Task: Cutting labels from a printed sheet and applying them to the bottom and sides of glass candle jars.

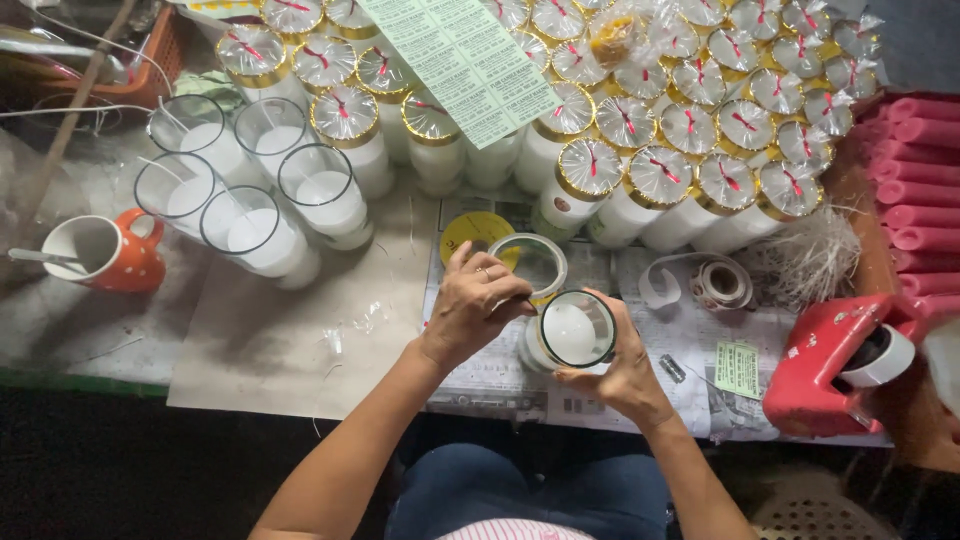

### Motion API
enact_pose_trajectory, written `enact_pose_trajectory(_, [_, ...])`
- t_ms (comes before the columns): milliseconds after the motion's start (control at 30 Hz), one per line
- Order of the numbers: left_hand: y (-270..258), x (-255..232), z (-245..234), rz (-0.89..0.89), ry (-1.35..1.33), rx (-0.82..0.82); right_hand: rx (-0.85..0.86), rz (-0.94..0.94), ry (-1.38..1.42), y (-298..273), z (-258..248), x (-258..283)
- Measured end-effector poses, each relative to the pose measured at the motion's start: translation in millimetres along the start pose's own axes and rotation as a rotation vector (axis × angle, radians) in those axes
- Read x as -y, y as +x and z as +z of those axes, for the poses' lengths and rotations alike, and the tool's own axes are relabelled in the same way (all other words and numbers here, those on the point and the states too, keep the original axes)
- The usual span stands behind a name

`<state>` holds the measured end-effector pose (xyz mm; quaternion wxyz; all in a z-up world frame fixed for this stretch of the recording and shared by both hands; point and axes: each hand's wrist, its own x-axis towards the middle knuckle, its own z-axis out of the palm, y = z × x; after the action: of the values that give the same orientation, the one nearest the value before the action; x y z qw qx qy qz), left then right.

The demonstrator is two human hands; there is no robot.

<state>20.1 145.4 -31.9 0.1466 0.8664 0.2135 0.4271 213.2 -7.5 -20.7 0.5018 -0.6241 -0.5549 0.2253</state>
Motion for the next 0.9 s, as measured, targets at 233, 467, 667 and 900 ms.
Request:
enact_pose_trajectory(233, [-16.3, -42.7, -17.0, -0.065, 0.111, -0.044, 0.328, 0.169, 0.173, 25.5, -27.0, -5.4])
enact_pose_trajectory(467, [-31.5, -59.8, -5.9, -0.16, 0.142, -0.14, 0.29, 0.151, 0.085, 11.8, -25.7, -16.3])
enact_pose_trajectory(667, [-29.4, -56.1, -6.3, -0.113, 0.134, -0.145, -0.299, 0.114, 0.09, -42.0, 54.2, 16.4])
enact_pose_trajectory(900, [-23.2, -56.3, -8.8, -0.053, 0.13, -0.168, -0.559, 0.019, -0.05, -26.0, 73.5, 6.2])
